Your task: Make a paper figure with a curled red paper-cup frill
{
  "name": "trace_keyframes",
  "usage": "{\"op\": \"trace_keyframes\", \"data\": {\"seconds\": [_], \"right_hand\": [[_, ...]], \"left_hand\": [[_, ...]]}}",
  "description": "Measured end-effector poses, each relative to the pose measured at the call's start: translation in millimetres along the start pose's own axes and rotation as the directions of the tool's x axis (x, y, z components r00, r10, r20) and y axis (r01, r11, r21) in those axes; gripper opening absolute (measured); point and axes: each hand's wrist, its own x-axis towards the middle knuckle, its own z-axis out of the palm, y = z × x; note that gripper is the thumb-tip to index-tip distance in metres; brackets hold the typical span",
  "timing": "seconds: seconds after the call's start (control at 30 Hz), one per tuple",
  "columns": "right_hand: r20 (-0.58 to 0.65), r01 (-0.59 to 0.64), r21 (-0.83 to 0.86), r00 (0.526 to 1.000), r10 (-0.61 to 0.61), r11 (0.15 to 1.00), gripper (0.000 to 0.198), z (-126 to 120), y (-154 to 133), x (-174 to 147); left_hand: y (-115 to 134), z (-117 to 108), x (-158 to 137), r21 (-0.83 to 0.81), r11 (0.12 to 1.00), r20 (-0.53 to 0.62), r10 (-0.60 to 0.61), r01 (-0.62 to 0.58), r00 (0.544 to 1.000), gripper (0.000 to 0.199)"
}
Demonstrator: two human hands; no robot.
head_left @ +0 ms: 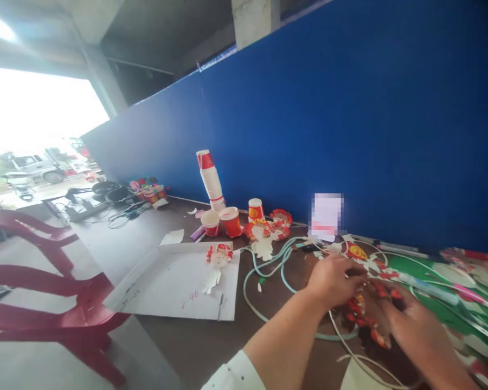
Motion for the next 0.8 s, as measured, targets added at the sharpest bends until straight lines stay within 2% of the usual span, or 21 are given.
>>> {"op": "trace_keyframes", "data": {"seconds": [0.23, 0.4, 0.63, 0.8], "right_hand": [[-0.068, 0.072, 0.054, 0.995, -0.068, 0.996, 0.039, 8, 3, -6], [-0.056, 0.138, 0.096, 0.990, -0.133, 0.986, 0.032, 10, 2, -9], [-0.066, 0.132, 0.078, 0.990, -0.127, 0.988, 0.030, 12, 1, -10], [-0.039, 0.116, 0.096, 0.993, -0.113, 0.989, 0.036, 10, -3, -12]], "left_hand": [[4, -2, -2, 0.039, 0.999, -0.008, 0.006, -0.005, 1.000, 0.023], [4, -2, -3, 0.087, 0.995, 0.017, -0.041, 0.040, 0.999, 0.024], [6, -5, -4, 0.115, 0.991, 0.042, -0.067, 0.061, 0.997, 0.023], [6, -5, -4, 0.143, 0.989, 0.059, -0.041, 0.032, 0.997, 0.024]]}}
